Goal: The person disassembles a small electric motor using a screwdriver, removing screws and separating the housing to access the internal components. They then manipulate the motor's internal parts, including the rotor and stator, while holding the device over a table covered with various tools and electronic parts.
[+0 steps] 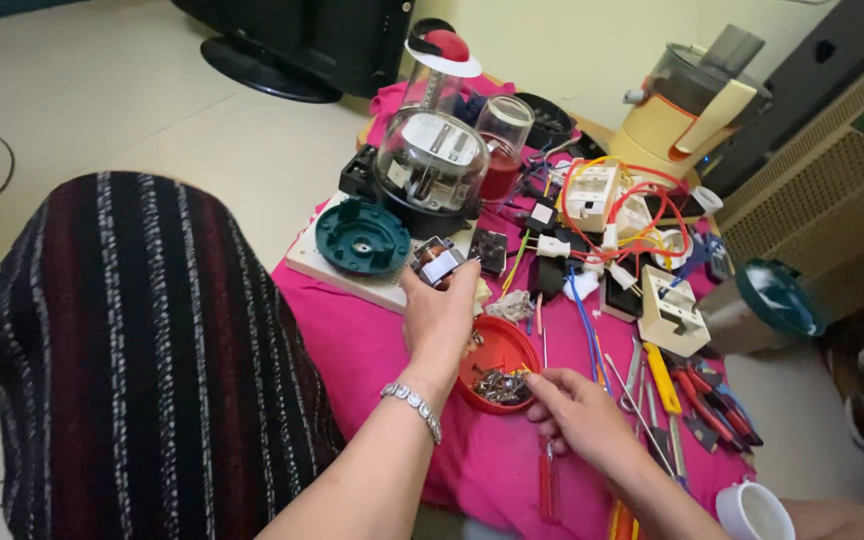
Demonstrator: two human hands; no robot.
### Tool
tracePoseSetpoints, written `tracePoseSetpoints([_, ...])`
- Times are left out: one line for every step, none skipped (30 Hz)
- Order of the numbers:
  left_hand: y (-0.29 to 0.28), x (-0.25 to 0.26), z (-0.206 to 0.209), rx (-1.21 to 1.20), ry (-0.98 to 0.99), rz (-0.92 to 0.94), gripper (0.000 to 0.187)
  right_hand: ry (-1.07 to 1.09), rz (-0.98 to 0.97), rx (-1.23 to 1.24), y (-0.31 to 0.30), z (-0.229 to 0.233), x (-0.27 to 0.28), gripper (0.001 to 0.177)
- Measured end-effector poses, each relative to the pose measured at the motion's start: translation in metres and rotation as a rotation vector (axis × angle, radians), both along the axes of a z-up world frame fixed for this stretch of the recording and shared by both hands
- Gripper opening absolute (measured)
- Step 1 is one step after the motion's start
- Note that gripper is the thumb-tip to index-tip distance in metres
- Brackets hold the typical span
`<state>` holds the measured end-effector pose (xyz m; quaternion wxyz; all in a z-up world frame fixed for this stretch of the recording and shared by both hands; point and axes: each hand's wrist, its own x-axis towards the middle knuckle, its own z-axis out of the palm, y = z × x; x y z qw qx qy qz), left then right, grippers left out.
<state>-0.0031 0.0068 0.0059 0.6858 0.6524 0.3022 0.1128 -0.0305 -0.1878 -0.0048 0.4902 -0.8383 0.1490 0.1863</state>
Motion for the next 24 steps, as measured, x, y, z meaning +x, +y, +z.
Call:
tracePoseSetpoints([0.002,0.0,0.003,-0.004,-0.004,0.004,0.089,-0.004,0.004,-0.004,0.001,0.0,0.002,0.04])
tracePoseSetpoints([0.003,0.0,0.006,-0.015,0.013,-0.005,0.089,0.005,0.012,-0.024,0.001,0.001,0.004,0.038])
tracePoseSetpoints([0.004,-0.001,0.009,-0.022,0.032,-0.02,0.09,0.017,0.013,-0.04,0.001,0.001,0.004,0.038])
tracePoseSetpoints([0.005,0.0,0.014,-0.023,0.03,-0.021,0.09,0.015,0.012,-0.041,0.004,0.005,0.005,0.038])
tracePoseSetpoints([0.005,0.0,0.016,-0.041,0.025,-0.026,0.09,0.024,0.001,-0.051,0.006,0.007,0.005,0.039])
tracePoseSetpoints([0.004,0.0,0.017,-0.059,0.02,-0.031,0.091,0.032,-0.01,-0.061,0.007,0.009,0.004,0.04])
tracePoseSetpoints([0.003,0.004,0.013,-0.059,0.026,-0.038,0.091,0.038,-0.017,-0.06,0.008,0.009,0.005,0.04])
tracePoseSetpoints([0.001,0.008,0.009,-0.039,0.028,-0.031,0.084,0.034,-0.014,-0.086,0.008,0.01,0.005,0.04])
tracePoseSetpoints([-0.001,0.012,0.005,-0.018,0.028,-0.023,0.077,0.028,-0.01,-0.109,0.008,0.01,0.007,0.04])
tracePoseSetpoints([-0.002,0.015,0.002,-0.015,0.031,-0.029,0.077,0.032,-0.017,-0.106,0.006,0.009,0.009,0.04])
tracePoseSetpoints([-0.003,0.018,-0.001,0.004,0.014,-0.031,0.081,0.038,-0.015,-0.086,0.005,0.007,0.011,0.043])
tracePoseSetpoints([-0.004,0.02,-0.003,0.023,-0.002,-0.033,0.085,0.043,-0.013,-0.066,0.003,0.006,0.013,0.046])
tracePoseSetpoints([-0.003,0.019,-0.003,0.03,0.006,-0.041,0.085,0.052,-0.02,-0.059,0.002,0.005,0.014,0.046])
tracePoseSetpoints([-0.003,0.019,-0.002,0.031,0.006,-0.046,0.083,0.057,-0.016,-0.06,0.0,0.004,0.015,0.046])
tracePoseSetpoints([-0.003,0.02,-0.001,0.032,0.001,-0.049,0.081,0.058,-0.01,-0.061,-0.001,0.004,0.018,0.045])
tracePoseSetpoints([-0.003,0.018,0.002,0.04,0.005,-0.055,0.081,0.062,-0.015,-0.053,0.001,0.007,0.015,0.045])
tracePoseSetpoints([-0.002,0.017,0.005,0.04,0.019,-0.063,0.078,0.076,-0.039,-0.02,0.003,0.01,0.014,0.043])
tracePoseSetpoints([-0.002,0.016,0.009,0.041,0.033,-0.071,0.075,0.09,-0.063,0.014,0.005,0.014,0.012,0.041])
tracePoseSetpoints([-0.003,0.019,0.006,0.05,0.036,-0.076,0.075,0.092,-0.069,0.022,0.003,0.013,0.013,0.041])
tracePoseSetpoints([-0.004,0.021,0.004,0.059,0.008,-0.054,0.073,0.118,-0.056,0.026,0.001,0.012,0.014,0.043])
tracePoseSetpoints([-0.007,0.025,0.002,0.066,-0.025,-0.035,0.071,0.139,-0.045,0.027,-0.002,0.011,0.016,0.045])
tracePoseSetpoints([-0.009,0.027,0.003,0.072,-0.028,-0.043,0.071,0.137,-0.052,0.034,-0.002,0.013,0.018,0.045])
tracePoseSetpoints([-0.011,0.028,0.004,0.102,-0.027,-0.037,0.071,0.166,-0.041,0.072,-0.003,0.014,0.018,0.045])
tracePoseSetpoints([-0.014,0.029,0.004,0.131,-0.026,-0.03,0.071,0.195,-0.031,0.11,-0.005,0.015,0.017,0.045])
